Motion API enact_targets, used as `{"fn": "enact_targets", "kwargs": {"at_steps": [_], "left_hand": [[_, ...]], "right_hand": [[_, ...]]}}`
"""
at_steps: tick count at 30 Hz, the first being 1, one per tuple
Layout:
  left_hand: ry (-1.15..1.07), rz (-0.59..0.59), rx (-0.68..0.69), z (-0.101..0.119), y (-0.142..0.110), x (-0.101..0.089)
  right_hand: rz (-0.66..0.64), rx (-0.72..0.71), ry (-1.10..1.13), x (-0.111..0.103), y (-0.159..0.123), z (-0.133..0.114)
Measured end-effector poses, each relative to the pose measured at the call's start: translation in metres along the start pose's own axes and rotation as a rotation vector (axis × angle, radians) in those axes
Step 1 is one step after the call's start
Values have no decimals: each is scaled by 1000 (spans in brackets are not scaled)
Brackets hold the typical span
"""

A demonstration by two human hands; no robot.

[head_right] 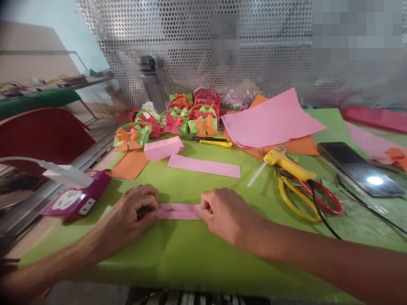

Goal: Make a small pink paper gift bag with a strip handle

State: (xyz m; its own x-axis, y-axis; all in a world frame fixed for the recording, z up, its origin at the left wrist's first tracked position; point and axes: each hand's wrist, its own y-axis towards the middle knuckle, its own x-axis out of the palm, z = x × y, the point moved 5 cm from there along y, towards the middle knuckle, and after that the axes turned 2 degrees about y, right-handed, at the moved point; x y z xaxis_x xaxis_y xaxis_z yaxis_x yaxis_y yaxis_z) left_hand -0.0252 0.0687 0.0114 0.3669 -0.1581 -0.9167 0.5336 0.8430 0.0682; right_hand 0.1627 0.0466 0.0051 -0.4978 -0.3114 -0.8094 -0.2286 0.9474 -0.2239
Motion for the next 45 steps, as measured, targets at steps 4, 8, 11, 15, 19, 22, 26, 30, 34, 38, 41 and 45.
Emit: {"fn": "enact_targets", "kwargs": {"at_steps": [4, 8, 11, 15, 19, 22, 26, 30, 34, 38, 41, 45], "left_hand": [[13, -4, -12, -6, -2, -5], [25, 13, -19, -10, -4, -5], [23, 16, -19, -10, -5, -3], [32, 20, -15, -10, -6, -4], [76, 5, 8, -11, -5, -3], [113, -18, 30, -10, -5, -2], [145, -42, 40, -9, -5, -2], [155, -64, 34, -8, -3, -2], [180, -65, 40, -7, -2, -1], [213, -80, 52, -7, -2, -1], [209, -86, 46, -7, -1, -1], [156, -78, 30, -8, -1, -2]], "right_hand": [[-8, 11, 5, 0, 0, 0], [-4, 12, -2, 0, -2, 0], [-11, 32, -18, 2, -3, 1], [-8, 38, -21, 2, -2, 2], [-5, 33, -17, 2, 0, 1], [0, 26, -15, 2, 0, 2], [1, 19, -15, 4, -2, 4], [9, 23, -21, 4, -1, 4], [19, 9, -28, 3, 0, 2], [12, 18, -31, 1, -1, 1], [10, 21, -28, 1, -2, 0], [10, 24, -33, 1, -2, 0]]}}
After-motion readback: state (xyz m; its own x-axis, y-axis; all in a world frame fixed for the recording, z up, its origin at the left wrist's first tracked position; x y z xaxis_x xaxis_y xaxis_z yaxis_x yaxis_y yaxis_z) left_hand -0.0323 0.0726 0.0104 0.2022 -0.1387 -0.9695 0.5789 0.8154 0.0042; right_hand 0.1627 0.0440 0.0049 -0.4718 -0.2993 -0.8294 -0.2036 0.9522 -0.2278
